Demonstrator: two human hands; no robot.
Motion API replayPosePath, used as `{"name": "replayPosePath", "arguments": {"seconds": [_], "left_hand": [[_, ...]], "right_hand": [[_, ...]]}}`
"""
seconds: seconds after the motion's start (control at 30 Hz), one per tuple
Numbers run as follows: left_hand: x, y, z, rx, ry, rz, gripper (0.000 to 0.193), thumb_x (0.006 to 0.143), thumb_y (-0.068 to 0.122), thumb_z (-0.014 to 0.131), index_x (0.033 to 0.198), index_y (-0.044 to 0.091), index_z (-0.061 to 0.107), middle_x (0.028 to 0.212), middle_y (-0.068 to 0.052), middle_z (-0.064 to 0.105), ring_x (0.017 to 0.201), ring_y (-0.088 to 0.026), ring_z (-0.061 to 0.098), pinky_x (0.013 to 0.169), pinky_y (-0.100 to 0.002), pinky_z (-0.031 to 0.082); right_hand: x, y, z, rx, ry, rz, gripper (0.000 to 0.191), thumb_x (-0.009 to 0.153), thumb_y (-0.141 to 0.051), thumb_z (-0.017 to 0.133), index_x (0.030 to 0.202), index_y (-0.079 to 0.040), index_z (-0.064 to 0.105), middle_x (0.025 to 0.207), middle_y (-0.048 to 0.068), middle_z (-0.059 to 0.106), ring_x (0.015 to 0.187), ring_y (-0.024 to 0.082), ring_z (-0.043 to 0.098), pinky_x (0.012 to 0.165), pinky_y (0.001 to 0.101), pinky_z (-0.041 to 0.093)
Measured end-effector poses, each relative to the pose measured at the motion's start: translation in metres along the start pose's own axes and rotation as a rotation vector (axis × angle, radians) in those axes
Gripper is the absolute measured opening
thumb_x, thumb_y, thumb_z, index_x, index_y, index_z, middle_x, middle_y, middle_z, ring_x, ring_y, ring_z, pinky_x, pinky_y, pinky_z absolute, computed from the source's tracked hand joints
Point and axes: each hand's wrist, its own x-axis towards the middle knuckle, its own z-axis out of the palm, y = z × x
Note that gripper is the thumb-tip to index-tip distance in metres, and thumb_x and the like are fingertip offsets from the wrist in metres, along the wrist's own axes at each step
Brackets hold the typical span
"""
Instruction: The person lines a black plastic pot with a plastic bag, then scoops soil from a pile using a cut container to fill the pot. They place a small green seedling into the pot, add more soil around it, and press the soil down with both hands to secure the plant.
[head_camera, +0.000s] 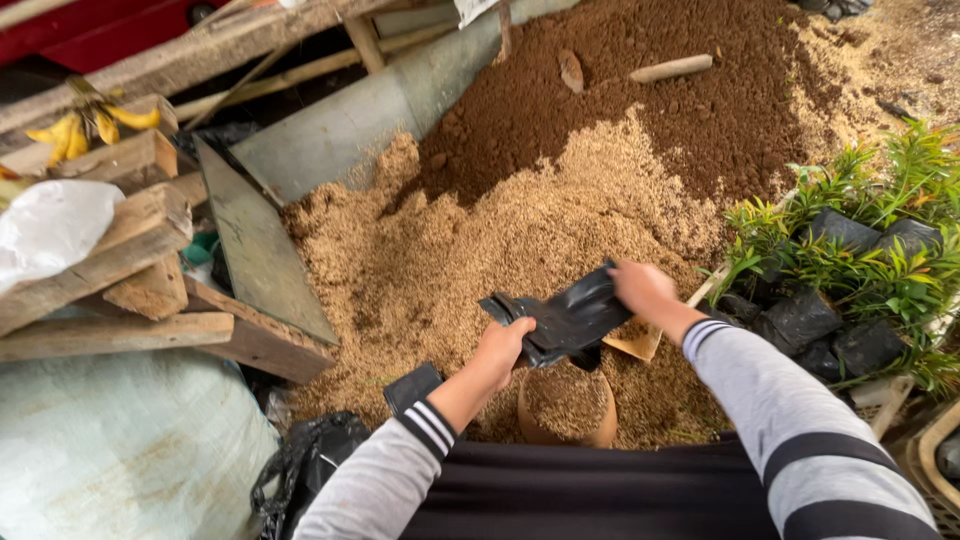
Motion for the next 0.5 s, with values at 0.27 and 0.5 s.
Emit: {"name": "replayPosePath", "arguments": {"seconds": [0.27,0.5], "left_hand": [[-0.082,0.111,-0.026,0.349,0.028,0.044,0.027,0.091,0.025,0.069,0.108,0.004,0.066,0.092,-0.01,0.075,0.075,-0.02,0.07,0.07,-0.038,0.057],[-0.073,0.111,-0.11,1.673,0.215,-0.062,0.037,0.092,0.033,0.057,0.098,0.004,0.079,0.102,-0.017,0.076,0.094,-0.033,0.075,0.084,-0.045,0.06]], "right_hand": [[0.005,0.15,-0.044,-0.074,0.351,0.179,0.034,0.106,-0.038,0.052,0.115,-0.009,0.068,0.107,0.02,0.075,0.102,0.041,0.071,0.084,0.0526,0.057],[0.006,0.115,-0.052,-0.075,0.223,-0.012,0.025,0.1,-0.031,0.06,0.119,-0.018,0.07,0.107,0.017,0.075,0.103,0.04,0.07,0.087,0.051,0.057]]}}
